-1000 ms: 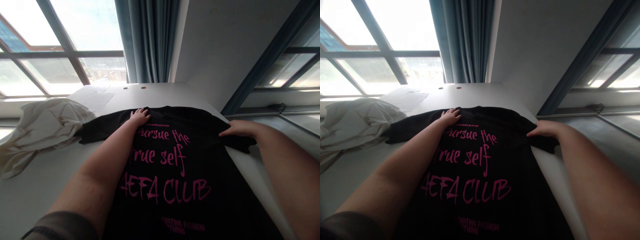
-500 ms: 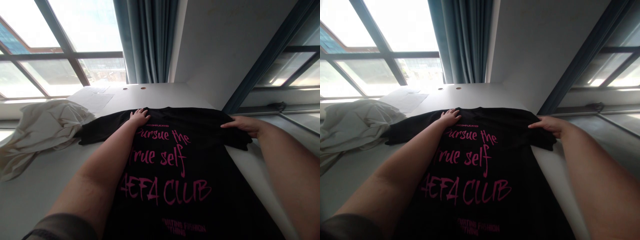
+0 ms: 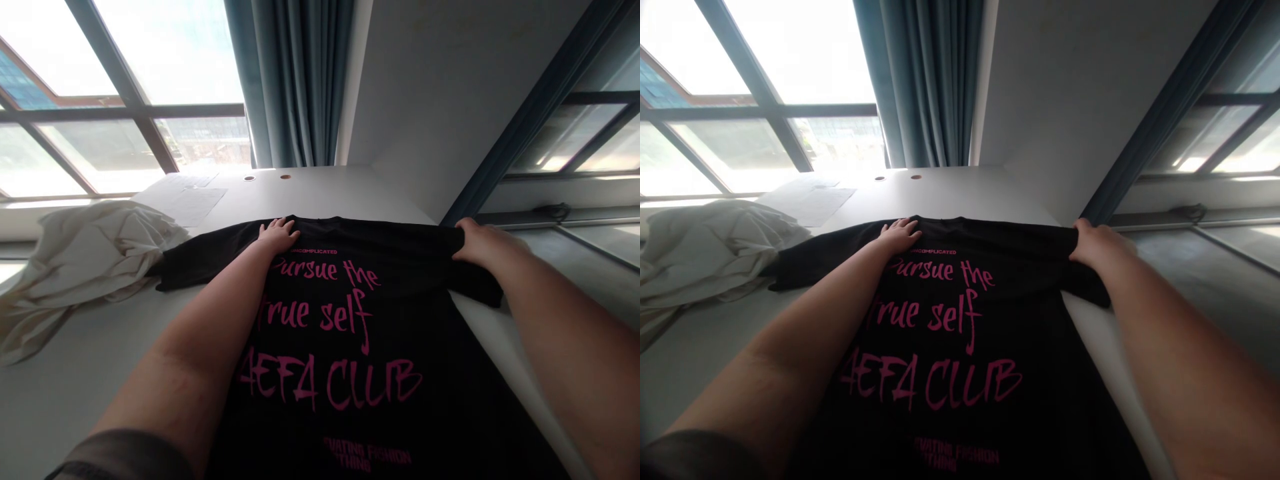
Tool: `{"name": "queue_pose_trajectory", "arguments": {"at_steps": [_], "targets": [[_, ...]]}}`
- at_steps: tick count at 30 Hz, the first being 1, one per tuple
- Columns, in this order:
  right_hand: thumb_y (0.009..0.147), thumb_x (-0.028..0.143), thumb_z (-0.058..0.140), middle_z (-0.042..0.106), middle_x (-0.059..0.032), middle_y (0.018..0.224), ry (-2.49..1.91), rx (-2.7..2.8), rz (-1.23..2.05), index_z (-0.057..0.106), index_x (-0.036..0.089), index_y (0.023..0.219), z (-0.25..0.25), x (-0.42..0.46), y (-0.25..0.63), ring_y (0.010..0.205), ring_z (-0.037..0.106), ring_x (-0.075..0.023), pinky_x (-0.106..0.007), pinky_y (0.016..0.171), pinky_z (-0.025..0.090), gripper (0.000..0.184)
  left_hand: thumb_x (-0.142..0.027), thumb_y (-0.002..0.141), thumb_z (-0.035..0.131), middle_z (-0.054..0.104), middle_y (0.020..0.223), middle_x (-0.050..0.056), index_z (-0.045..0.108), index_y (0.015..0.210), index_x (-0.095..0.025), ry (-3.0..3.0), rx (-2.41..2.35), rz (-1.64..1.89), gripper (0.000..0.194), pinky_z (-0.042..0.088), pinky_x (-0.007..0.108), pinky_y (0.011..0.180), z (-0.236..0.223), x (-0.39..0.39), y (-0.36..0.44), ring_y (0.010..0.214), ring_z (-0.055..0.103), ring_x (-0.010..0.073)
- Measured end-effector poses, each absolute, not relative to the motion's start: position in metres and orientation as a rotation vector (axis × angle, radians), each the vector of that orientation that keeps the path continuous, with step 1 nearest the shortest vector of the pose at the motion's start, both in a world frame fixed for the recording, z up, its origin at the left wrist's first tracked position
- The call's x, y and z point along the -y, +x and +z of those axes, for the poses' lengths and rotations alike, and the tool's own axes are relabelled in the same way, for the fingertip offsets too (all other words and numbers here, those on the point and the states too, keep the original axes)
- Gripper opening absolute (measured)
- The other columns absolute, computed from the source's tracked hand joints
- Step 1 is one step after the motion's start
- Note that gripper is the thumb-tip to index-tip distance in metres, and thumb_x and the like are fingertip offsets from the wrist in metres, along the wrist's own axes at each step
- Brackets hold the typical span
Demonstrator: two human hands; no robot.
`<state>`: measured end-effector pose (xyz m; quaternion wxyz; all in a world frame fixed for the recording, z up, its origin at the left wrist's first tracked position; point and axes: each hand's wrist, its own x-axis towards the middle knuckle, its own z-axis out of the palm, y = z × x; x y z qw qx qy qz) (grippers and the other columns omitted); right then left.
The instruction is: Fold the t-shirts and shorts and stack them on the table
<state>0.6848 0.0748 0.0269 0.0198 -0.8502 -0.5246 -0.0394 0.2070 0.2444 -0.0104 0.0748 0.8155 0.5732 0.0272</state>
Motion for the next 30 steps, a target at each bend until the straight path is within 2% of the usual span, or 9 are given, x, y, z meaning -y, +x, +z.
{"name": "queue_pose_trajectory", "arguments": {"at_steps": [2,5,7,9,13,17,20,27,30], "targets": [[0.076,0.041,0.081,0.047,-0.0281,0.147,-2.722,1.555,-0.263,0.043,0.030,0.155,0.033,-0.067,0.663,0.126,0.054,-0.0516,-0.065,0.093,0.047,0.088,-0.066,0.101,0.027,0.020,0.176,0.006,0.032,0.165,-0.031,2.452,-1.720,0.072,0.073,0.012,0.068,0.127,-0.010,-0.244,0.207,0.162,0.015,0.0349],[0.085,0.039,0.071,0.039,-0.0267,0.156,-2.654,1.698,-0.468,0.047,0.027,0.154,0.032,-0.064,0.631,0.142,0.038,-0.0526,-0.075,0.106,0.035,0.074,-0.065,0.102,0.026,0.020,0.176,0.006,0.032,0.165,-0.032,2.453,-1.722,0.062,0.072,0.012,0.068,0.127,-0.008,-0.242,0.208,0.162,0.015,0.0341],[0.092,0.047,0.062,0.045,-0.0262,0.154,-2.633,1.846,-0.373,0.054,0.020,0.148,0.022,-0.070,0.614,0.145,0.038,-0.0479,-0.070,0.113,0.033,0.062,-0.065,0.102,0.026,0.020,0.176,0.005,0.031,0.165,-0.032,2.450,-1.725,0.059,0.072,0.012,0.067,0.127,-0.007,-0.241,0.208,0.162,0.015,0.0333],[0.098,0.061,0.047,0.047,-0.0243,0.155,-2.628,1.905,-0.128,0.052,0.018,0.151,0.007,-0.079,0.603,0.145,0.043,-0.0428,-0.062,0.118,0.035,0.068,-0.065,0.102,0.026,0.020,0.176,0.005,0.032,0.165,-0.033,2.446,-1.729,0.058,0.071,0.012,0.067,0.127,-0.007,-0.241,0.208,0.162,0.015,0.0330],[0.102,0.067,0.025,0.028,-0.0147,0.171,-2.562,1.828,0.139,0.032,0.025,0.166,-0.020,-0.094,0.603,0.158,0.027,-0.0368,-0.058,0.126,0.027,0.076,-0.065,0.101,0.027,0.020,0.176,0.004,0.031,0.165,-0.033,2.447,-1.728,0.069,0.072,0.012,0.067,0.127,-0.009,-0.243,0.208,0.162,0.015,0.0335],[0.104,0.062,0.019,0.017,-0.0120,0.175,-2.550,1.790,0.205,0.032,0.025,0.167,-0.029,-0.100,0.621,0.161,0.018,-0.0335,-0.057,0.129,0.019,0.074,-0.066,0.101,0.026,0.018,0.176,0.003,0.030,0.166,-0.033,2.435,-1.726,0.068,0.073,0.011,0.068,0.127,-0.010,-0.244,0.207,0.162,0.014,0.0341],[0.104,0.058,0.026,0.026,-0.0116,0.173,-2.517,1.750,0.150,0.039,0.025,0.164,-0.031,-0.101,0.637,0.160,0.024,-0.0339,-0.057,0.129,0.022,0.070,-0.066,0.101,0.026,0.017,0.177,0.002,0.028,0.166,-0.035,2.419,-1.735,0.058,0.073,0.011,0.067,0.127,-0.010,-0.244,0.207,0.162,0.012,0.0339],[0.096,0.041,0.047,0.063,-0.0080,0.147,-2.346,1.676,0.029,0.070,0.022,0.134,-0.024,-0.083,0.664,0.133,0.061,-0.0297,-0.042,0.113,0.048,0.048,-0.067,0.101,0.025,0.016,0.177,0.003,0.027,0.167,-0.032,2.420,-1.717,0.059,0.074,0.008,0.068,0.127,-0.011,-0.245,0.206,0.163,0.011,0.0325],[0.095,0.037,0.047,0.067,-0.0100,0.140,-2.302,1.739,-0.074,0.074,0.020,0.126,-0.023,-0.080,0.659,0.127,0.064,-0.0292,-0.040,0.111,0.050,0.045,-0.066,0.101,0.024,0.015,0.177,0.003,0.027,0.167,-0.033,2.419,-1.722,0.055,0.074,0.009,0.067,0.128,-0.010,-0.243,0.207,0.163,0.011,0.0326]]}}
